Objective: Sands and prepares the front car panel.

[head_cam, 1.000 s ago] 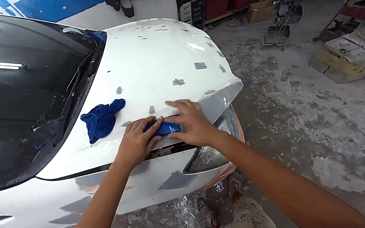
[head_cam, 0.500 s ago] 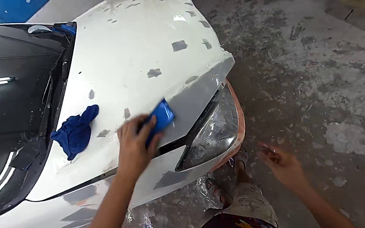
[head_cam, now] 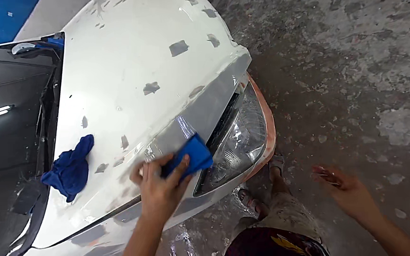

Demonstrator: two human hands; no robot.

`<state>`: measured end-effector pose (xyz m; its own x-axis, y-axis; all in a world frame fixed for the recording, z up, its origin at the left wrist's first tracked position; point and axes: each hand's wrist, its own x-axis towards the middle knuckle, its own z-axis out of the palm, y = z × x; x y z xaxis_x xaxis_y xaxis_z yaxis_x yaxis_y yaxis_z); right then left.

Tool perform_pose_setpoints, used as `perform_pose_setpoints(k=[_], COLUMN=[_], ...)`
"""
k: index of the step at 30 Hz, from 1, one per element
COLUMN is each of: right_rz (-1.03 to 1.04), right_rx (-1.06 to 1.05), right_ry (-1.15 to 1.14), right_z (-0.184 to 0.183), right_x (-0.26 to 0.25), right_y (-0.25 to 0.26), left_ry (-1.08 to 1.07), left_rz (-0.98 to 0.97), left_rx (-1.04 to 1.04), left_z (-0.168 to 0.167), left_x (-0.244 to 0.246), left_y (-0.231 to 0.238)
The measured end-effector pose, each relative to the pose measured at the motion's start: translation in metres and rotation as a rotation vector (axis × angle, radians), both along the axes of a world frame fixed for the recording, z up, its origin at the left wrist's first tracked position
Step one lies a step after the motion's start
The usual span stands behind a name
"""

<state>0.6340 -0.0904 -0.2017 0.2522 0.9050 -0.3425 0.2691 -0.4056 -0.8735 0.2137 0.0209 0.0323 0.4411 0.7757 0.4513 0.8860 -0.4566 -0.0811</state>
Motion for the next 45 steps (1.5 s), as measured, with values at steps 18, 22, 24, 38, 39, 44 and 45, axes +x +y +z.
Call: perform_pose_setpoints(k=[18,22,24,38,39,44,45], right_rz=[0.138,0.066,0.085,0.216,0.224,0.183,0.201], right_rx=[-0.105,-0.146,-0.187,-0.269,-0.273,-0.247,-0.253], right_ry=[0.007,-0.034,-0.029,-0.049,-0.05,-0.067,-0.081], right_z=[-0.001,-0.011,-0.012,-0.024,-0.022,-0.036,-0.037], right_x=[-0.001,0.014,0.022,0.045,0.049,0.076,0.083], right_y=[0.003,-0.015,-0.017,0.015,0.02,0.046,0.052], left_ry=[0.022,0.035,0.014,0.031,0.052,0.071,0.07], left_rz=[0.062,-0.02,0.045,0.163,0.173,0.103,0.12], left_rx=[-0.069,-0.036,-0.045,-0.078,-0.101,-0.054,-0.056], left_z=[0.009,-0.002,0.01,0.01,0.01,-0.003,0.0], left_x=[0.061,0.055,0.067,0.123,0.128,0.132,0.137], left_y=[0.049,0.037,0.087,0.134,0.122,0.096,0.118])
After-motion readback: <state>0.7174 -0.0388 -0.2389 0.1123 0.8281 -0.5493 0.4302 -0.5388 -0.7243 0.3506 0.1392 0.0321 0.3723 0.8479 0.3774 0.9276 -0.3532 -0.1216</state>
